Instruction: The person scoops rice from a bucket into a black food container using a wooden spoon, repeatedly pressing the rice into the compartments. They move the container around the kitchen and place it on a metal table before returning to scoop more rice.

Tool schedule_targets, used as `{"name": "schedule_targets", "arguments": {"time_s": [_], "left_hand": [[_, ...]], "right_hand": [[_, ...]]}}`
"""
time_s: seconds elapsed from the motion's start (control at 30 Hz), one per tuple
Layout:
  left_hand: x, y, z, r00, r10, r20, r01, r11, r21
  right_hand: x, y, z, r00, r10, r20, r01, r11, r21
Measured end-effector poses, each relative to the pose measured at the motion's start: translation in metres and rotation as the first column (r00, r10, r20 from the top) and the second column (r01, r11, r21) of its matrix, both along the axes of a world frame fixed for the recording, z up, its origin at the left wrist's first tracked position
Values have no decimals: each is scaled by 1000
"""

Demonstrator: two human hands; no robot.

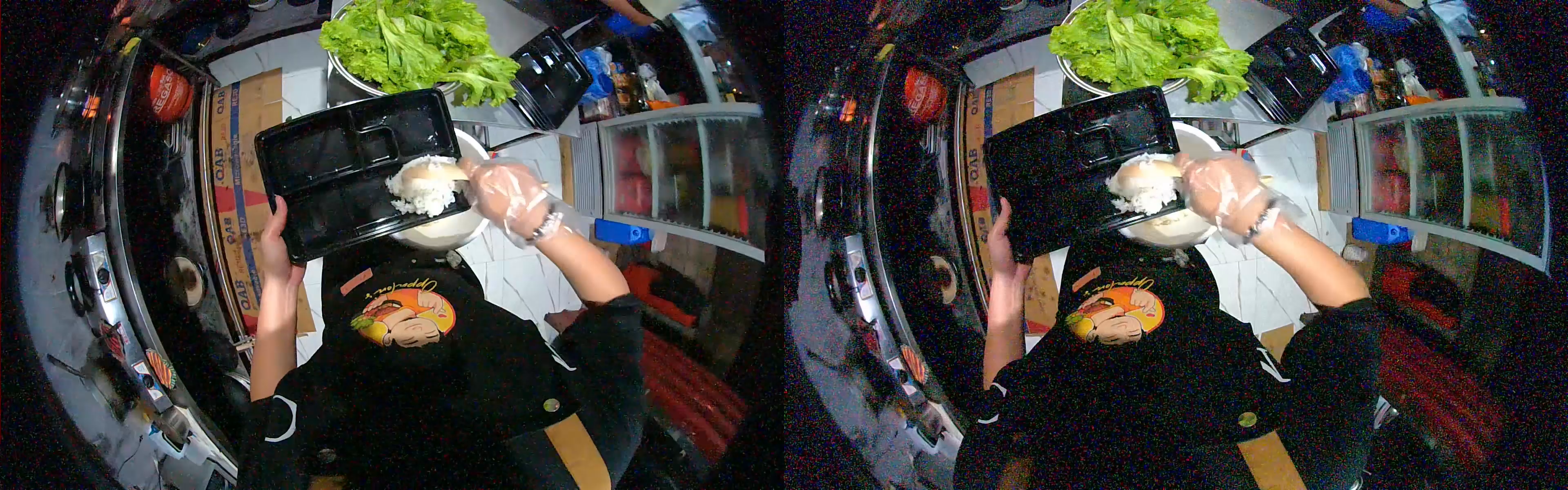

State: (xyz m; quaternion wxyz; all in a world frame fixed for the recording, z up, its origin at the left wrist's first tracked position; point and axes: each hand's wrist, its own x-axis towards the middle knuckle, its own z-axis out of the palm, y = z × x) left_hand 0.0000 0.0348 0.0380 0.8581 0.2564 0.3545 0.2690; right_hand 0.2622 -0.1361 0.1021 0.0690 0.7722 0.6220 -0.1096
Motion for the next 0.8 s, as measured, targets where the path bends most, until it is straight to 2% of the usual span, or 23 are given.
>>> {"name": "schedule_targets", "arguments": {"time_s": [0.1,0.13,0.23,0.27,0.37,0.4,0.43,0.47,0.5,0.53,0.57,0.6,0.63,0.7,0.77,0.8], "left_hand": [[7,-3,4,998,19,-58,-13,995,102],[7,-2,4,998,21,-61,-15,995,97],[3,-3,-2,999,-1,-39,3,999,54],[1,-2,-4,1000,-27,-14,27,999,19],[-6,1,-6,999,-29,-29,29,999,-13],[-10,3,-7,999,-35,-29,34,999,-19],[-18,5,-8,996,27,-81,-30,999,-33],[-22,6,-7,988,87,-127,-92,995,-36],[-18,1,10,954,204,-218,-191,978,78],[-33,4,3,963,199,-183,-189,980,68],[-52,11,-5,969,195,-148,-189,980,58],[-64,12,-3,960,225,-164,-220,974,47],[-77,12,0,949,256,-184,-253,967,38],[-101,11,2,929,328,-173,-329,944,22],[-111,5,11,857,435,-277,-437,897,57],[-120,3,7,842,457,-286,-451,888,92]], "right_hand": [[-3,1,-1,999,-15,-31,16,999,29],[-3,2,7,999,-14,-35,13,1000,-16],[-6,-4,3,998,-9,-56,12,998,67],[-12,1,1,997,-34,-65,34,999,5],[-13,5,-12,996,-55,-74,57,998,28],[-7,-1,-5,983,7,-185,18,991,131],[5,-9,-14,968,20,-250,10,993,119],[12,-16,-13,877,-81,-474,177,971,162],[17,-18,-8,811,-122,-572,263,950,170],[22,-20,-3,732,-150,-664,347,922,174],[25,-20,6,798,-336,-501,380,925,-15],[26,-20,10,829,-475,-294,434,879,-197],[29,-19,-5,829,-475,-295,433,879,-198],[33,-14,-80,931,-271,-244,208,945,-253],[27,9,-176,949,-260,-180,179,911,-371],[21,27,-200,948,-261,-185,181,914,-362]]}}
